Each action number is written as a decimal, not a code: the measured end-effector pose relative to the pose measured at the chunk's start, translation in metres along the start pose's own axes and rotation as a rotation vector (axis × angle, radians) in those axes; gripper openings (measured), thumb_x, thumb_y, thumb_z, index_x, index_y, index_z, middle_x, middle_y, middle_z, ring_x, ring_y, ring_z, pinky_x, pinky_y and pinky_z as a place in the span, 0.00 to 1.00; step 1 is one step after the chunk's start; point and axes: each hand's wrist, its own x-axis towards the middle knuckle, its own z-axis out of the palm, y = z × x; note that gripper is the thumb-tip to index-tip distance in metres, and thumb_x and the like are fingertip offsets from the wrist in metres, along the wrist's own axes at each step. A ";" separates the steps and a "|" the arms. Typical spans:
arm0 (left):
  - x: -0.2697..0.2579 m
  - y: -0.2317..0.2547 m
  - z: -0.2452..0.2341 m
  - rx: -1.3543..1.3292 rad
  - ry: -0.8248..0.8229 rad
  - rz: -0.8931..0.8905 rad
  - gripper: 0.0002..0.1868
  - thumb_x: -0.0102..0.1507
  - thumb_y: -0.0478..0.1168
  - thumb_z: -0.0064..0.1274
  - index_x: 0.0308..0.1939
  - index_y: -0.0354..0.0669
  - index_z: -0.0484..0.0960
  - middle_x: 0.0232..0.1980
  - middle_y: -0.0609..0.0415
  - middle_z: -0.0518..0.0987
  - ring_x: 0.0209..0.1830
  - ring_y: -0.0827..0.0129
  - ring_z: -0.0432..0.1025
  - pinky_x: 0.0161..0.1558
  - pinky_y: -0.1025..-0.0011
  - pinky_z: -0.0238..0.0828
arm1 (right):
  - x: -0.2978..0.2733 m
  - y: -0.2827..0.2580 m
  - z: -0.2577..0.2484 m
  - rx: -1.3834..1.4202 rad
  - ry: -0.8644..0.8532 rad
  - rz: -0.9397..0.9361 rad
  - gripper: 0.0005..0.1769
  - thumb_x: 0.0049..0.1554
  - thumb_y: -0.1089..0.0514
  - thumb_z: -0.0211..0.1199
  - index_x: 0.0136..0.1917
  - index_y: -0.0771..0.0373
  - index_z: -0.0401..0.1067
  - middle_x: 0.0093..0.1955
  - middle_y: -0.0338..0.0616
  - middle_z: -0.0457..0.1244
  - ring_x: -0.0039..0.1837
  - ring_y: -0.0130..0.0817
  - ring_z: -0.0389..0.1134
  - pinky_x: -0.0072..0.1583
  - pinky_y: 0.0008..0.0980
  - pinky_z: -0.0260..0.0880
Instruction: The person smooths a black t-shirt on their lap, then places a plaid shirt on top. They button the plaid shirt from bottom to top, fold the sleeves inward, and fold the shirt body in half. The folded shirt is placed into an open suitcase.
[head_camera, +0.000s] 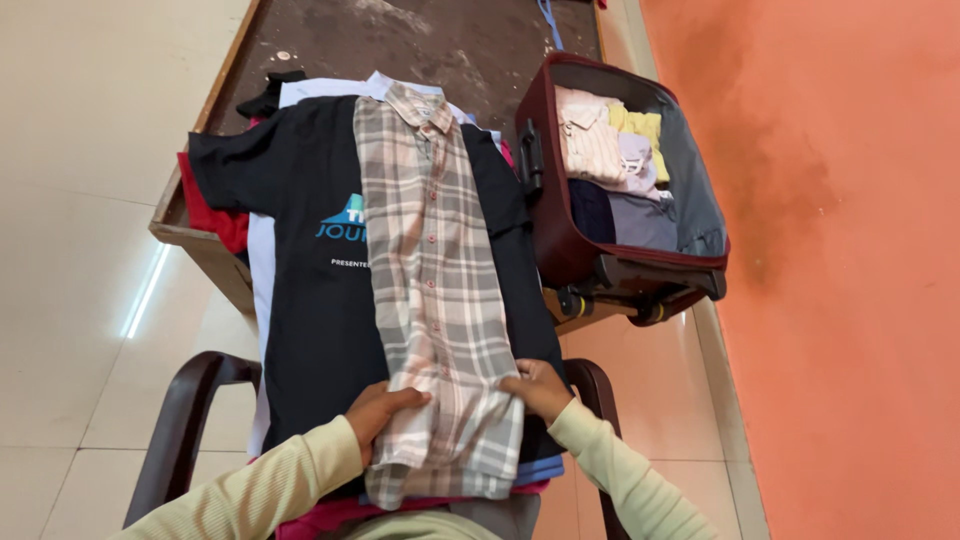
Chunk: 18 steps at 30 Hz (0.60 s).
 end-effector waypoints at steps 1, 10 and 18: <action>-0.005 0.000 0.001 -0.129 0.001 -0.038 0.31 0.55 0.47 0.61 0.60 0.38 0.79 0.53 0.40 0.83 0.49 0.53 0.79 0.51 0.57 0.78 | 0.001 0.004 -0.005 0.236 -0.089 0.065 0.28 0.53 0.56 0.66 0.63 0.74 0.70 0.51 0.51 0.70 0.50 0.38 0.73 0.53 0.39 0.76; 0.007 -0.010 -0.049 0.012 0.119 -0.003 0.25 0.54 0.47 0.61 0.51 0.35 0.84 0.45 0.39 0.86 0.40 0.51 0.80 0.47 0.54 0.78 | -0.027 -0.015 -0.016 0.276 -0.271 0.001 0.36 0.52 0.57 0.73 0.70 0.68 0.65 0.61 0.49 0.67 0.62 0.38 0.69 0.64 0.35 0.70; -0.050 0.011 -0.055 1.476 0.631 0.353 0.33 0.53 0.54 0.70 0.53 0.39 0.76 0.46 0.38 0.81 0.45 0.48 0.79 0.47 0.57 0.75 | -0.039 0.002 -0.022 -0.615 0.051 -0.206 0.45 0.47 0.56 0.79 0.73 0.65 0.62 0.63 0.57 0.65 0.60 0.43 0.69 0.60 0.35 0.70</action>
